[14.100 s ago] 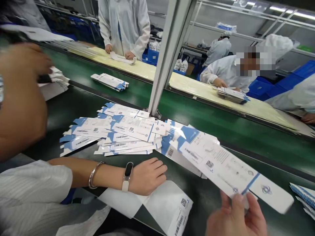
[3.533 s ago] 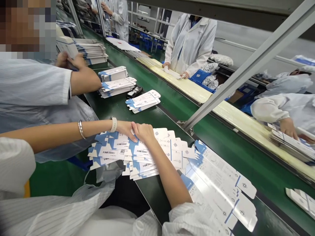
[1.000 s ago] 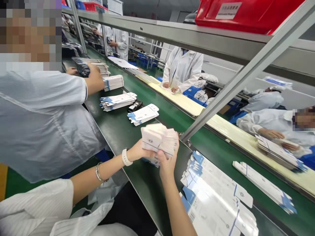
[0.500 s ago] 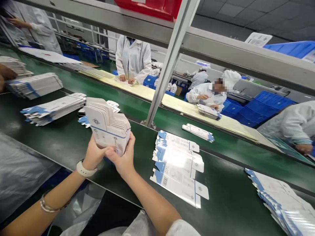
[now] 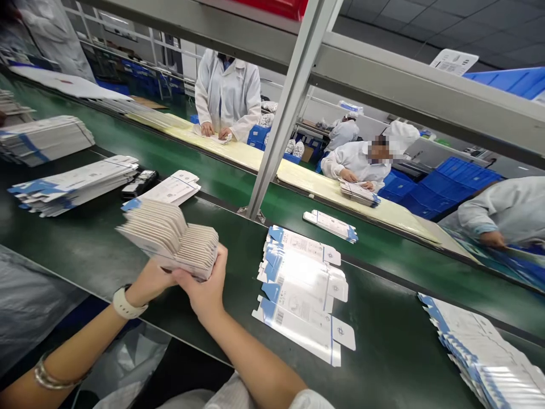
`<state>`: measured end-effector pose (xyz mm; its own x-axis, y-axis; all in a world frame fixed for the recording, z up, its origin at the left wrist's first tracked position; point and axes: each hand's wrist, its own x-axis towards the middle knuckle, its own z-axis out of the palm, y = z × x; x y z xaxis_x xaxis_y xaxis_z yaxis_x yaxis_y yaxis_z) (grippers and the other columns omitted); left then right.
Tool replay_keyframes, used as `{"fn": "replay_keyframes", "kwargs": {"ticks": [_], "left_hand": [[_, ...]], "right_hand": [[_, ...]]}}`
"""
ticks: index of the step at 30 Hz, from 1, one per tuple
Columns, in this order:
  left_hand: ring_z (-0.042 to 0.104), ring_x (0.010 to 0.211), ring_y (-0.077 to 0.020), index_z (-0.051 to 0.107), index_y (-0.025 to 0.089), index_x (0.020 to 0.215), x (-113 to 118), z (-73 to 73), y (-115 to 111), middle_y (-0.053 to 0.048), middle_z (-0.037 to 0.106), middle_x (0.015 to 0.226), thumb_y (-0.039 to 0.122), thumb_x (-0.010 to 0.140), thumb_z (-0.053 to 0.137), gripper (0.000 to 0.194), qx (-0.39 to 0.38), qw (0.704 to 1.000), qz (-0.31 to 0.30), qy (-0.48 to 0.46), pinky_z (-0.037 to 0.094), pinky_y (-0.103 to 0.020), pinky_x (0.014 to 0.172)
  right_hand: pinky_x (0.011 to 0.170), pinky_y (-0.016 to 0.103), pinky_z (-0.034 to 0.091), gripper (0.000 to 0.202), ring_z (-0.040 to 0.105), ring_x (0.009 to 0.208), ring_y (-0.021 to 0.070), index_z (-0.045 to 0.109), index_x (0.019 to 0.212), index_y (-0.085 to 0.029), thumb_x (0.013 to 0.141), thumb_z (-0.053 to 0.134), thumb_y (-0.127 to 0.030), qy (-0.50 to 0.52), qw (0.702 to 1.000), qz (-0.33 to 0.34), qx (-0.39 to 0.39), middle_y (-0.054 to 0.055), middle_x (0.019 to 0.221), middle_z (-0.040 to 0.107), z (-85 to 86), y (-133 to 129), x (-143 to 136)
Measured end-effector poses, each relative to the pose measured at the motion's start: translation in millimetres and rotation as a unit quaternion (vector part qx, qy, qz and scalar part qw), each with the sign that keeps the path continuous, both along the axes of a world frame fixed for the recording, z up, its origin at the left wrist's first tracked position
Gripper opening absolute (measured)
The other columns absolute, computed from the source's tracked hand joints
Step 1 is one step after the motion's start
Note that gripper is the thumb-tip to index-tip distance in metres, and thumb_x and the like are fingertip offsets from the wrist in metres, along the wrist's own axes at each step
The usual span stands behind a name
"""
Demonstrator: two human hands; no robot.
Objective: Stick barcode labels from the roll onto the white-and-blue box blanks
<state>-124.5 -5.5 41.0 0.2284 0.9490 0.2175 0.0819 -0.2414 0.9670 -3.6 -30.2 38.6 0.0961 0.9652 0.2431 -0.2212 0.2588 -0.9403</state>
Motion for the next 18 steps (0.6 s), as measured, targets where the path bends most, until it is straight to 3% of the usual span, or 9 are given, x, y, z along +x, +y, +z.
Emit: {"fn": "replay_keyframes", "kwargs": {"ticks": [4,6,8,9,10,12,13,15,18], "left_hand": [[0.06,0.106,-0.0278,0.061,0.017,0.107,-4.3,-16.3,0.9,-0.009,0.064,0.115,0.038,0.063,0.076,0.051,-0.058,0.998,-0.01,0.024,0.051,-0.037,0.091],[0.06,0.106,-0.0284,0.062,0.017,0.103,-5.9,-18.7,-0.3,-0.008,0.064,0.114,0.038,0.059,0.078,0.051,-0.092,0.995,0.02,0.032,0.051,-0.037,0.093],[0.061,0.105,-0.0293,0.062,0.016,0.101,-9.4,-15.7,-1.5,-0.008,0.066,0.111,0.038,0.055,0.079,0.054,-0.136,0.989,0.049,0.025,0.052,-0.038,0.09],[0.062,0.103,-0.0295,0.061,0.016,0.101,-12.3,-12.4,-1.9,-0.008,0.066,0.11,0.039,0.055,0.079,0.055,-0.156,0.986,0.061,0.016,0.053,-0.039,0.088],[0.063,0.101,-0.0292,0.061,0.017,0.102,-15.8,-8.3,-1.9,-0.007,0.067,0.109,0.04,0.055,0.078,0.055,-0.18,0.981,0.068,0.005,0.055,-0.039,0.085],[0.066,0.092,-0.0272,0.061,0.02,0.101,-24.2,1.1,-1.1,-0.003,0.07,0.102,0.043,0.059,0.075,0.05,-0.235,0.968,0.08,-0.015,0.057,-0.038,0.076],[0.068,0.085,-0.0257,0.062,0.023,0.098,-28.5,5.5,-0.3,0.0,0.072,0.095,0.046,0.06,0.073,0.046,-0.269,0.959,0.087,-0.017,0.058,-0.037,0.072],[0.069,0.074,-0.0235,0.065,0.028,0.089,-36.0,11.3,2.0,0.006,0.073,0.081,0.052,0.058,0.072,0.039,-0.321,0.941,0.108,0.017,0.058,-0.037,0.068],[0.069,0.075,-0.0226,0.067,0.037,0.078,-43.4,7.6,6.8,0.014,0.071,0.074,0.057,0.05,0.071,0.035,-0.33,0.934,0.09,0.103,0.055,-0.04,0.073]], "right_hand": [[0.093,0.039,0.045,0.05,0.057,0.104,0.0213,0.045,0.112,-0.021,0.074,0.063,-0.048,-0.016,0.997,0.04,-0.06,0.006,0.111,0.059,-21.3,-7.3,-2.5],[0.092,0.04,0.046,0.046,0.057,0.104,0.0213,0.048,0.113,-0.021,0.076,0.061,-0.045,-0.04,0.994,0.065,-0.081,0.006,0.111,0.06,-15.4,-10.2,4.7],[0.091,0.04,0.047,0.047,0.058,0.104,0.022,0.052,0.114,-0.022,0.074,0.065,-0.043,-0.095,0.987,0.1,-0.08,0.006,0.112,0.06,5.5,-7.3,29.2],[0.094,0.041,0.044,0.05,0.056,0.107,0.0225,0.054,0.116,-0.025,0.071,0.069,-0.04,-0.123,0.983,0.117,-0.072,0.005,0.116,0.059,20.0,-2.1,49.8],[0.097,0.04,0.042,0.047,0.052,0.113,0.0221,0.055,0.115,-0.027,0.073,0.066,-0.043,-0.231,0.969,0.09,-0.028,0.004,0.123,0.055,35.8,6.0,76.1],[0.107,0.041,0.031,0.036,0.041,0.125,0.0224,0.061,0.108,-0.03,0.078,0.057,-0.049,-0.381,0.924,-0.019,0.02,0.002,0.13,0.05,66.3,31.9,142.5],[0.108,0.039,0.029,0.039,0.039,0.127,0.0216,0.059,0.11,-0.031,0.081,0.051,-0.054,-0.436,0.899,-0.05,-0.01,0.001,0.131,0.049,79.0,49.4,179.5],[0.107,0.038,0.031,0.048,0.039,0.127,0.0215,0.053,0.119,-0.032,0.082,0.043,-0.059,-0.521,0.843,-0.026,-0.134,0.0,0.134,0.047,95.5,91.4,252.1],[0.106,0.048,0.031,0.063,0.037,0.128,0.031,0.046,0.129,-0.026,0.075,0.055,-0.058,-0.586,0.777,-0.024,-0.23,0.01,0.141,0.038,95.4,160.9,336.5]]}}
